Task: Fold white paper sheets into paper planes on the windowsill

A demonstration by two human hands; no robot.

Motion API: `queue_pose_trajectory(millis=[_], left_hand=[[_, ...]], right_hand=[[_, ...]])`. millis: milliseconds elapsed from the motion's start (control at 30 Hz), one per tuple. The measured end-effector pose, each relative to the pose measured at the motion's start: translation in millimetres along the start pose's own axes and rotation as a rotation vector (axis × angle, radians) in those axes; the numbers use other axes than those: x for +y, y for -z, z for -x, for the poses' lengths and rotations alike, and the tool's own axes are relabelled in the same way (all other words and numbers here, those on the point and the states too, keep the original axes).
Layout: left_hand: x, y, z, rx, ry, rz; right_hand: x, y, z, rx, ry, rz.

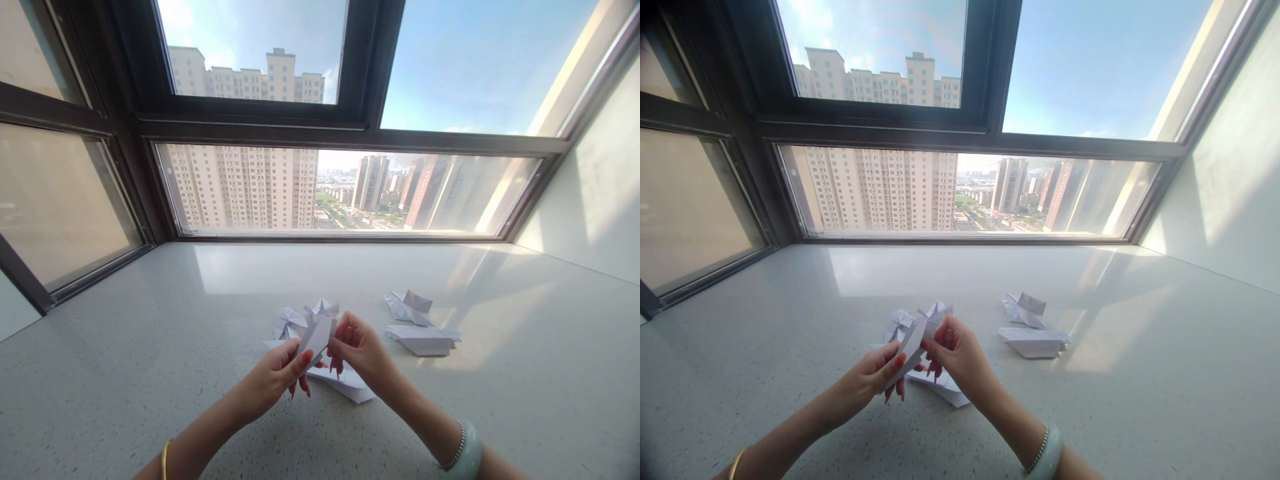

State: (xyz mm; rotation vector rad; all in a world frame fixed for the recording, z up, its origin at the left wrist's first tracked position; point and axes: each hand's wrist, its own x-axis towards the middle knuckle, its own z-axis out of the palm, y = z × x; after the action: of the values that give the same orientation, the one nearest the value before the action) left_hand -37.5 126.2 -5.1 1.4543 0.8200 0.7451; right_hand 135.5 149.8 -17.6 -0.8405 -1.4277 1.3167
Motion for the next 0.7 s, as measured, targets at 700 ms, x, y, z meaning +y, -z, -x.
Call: queue_pose_trajectory(millis=[700], left_hand=[[-8, -0.2, -3, 0.012, 0.028, 0.040]], right_hand=[[2, -1, 0, -0.197, -0.083, 0.013]])
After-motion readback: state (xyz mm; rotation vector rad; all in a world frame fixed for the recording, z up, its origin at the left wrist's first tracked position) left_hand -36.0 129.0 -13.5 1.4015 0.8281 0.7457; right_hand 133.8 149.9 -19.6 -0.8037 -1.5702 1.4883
